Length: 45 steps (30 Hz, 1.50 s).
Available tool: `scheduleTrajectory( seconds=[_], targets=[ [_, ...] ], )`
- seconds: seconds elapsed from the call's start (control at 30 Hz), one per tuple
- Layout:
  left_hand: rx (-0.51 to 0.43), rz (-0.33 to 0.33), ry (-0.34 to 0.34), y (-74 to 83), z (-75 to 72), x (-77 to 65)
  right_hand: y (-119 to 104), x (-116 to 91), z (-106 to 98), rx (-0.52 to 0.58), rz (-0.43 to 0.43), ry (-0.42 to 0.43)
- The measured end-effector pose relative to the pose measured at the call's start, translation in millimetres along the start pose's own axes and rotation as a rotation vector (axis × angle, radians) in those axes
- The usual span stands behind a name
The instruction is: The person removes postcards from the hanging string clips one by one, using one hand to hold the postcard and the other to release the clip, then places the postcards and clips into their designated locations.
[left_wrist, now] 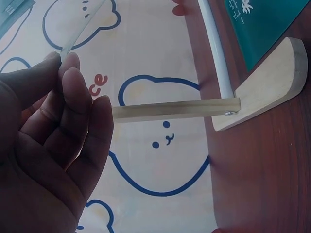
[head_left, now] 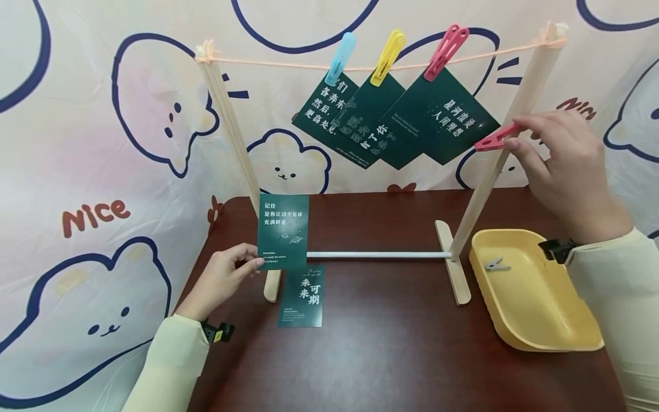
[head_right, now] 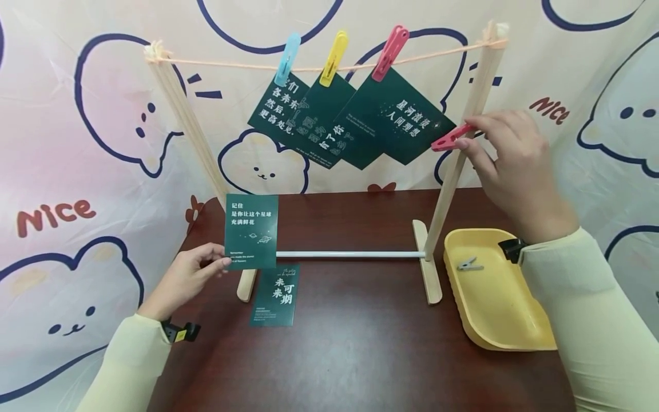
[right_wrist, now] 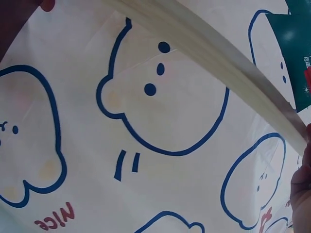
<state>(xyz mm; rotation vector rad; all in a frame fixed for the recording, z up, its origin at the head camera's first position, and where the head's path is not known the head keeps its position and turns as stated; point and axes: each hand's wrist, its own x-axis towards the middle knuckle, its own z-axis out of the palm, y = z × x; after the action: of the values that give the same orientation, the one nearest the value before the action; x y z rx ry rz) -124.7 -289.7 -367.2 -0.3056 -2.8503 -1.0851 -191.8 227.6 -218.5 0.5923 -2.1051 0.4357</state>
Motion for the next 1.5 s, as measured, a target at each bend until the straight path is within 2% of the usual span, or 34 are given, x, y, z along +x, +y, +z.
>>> scheduleTrajectory(
  seconds=[0.33,0.57,0.73,0.97,1.2,1.5],
  targets=[
    [-0.008,0.013,0.003,0.5,-1.2,-2.1,7.4,-11.2,1.1,-0.014,0.037,-0.028],
    [-0.028,-0.035,-0.026,-3.3,1.0,-11.4,11.7,-23.5,3.1,-0.004,0.121,-0.092],
    [-0.021,-0.057,-0.031,-4.4,1.8,-17.6,16.9,-32.0,3.8,0.003,0.122,-0.089],
    [-0.051,-0.052,-0.059,-6.4,8.4,-20.0,23.2,-43.3,1.5,-0.035,0.181,-0.103],
    [-0.070,-0.065,-0.073,-8.2,14.9,-22.8,27.5,-49.0,1.4,-0.021,0.209,-0.126],
    [-0.097,-0.088,-0.099,-7.1,21.7,-28.3,31.2,-69.4,-1.1,-0.018,0.311,-0.199]
  ],
)
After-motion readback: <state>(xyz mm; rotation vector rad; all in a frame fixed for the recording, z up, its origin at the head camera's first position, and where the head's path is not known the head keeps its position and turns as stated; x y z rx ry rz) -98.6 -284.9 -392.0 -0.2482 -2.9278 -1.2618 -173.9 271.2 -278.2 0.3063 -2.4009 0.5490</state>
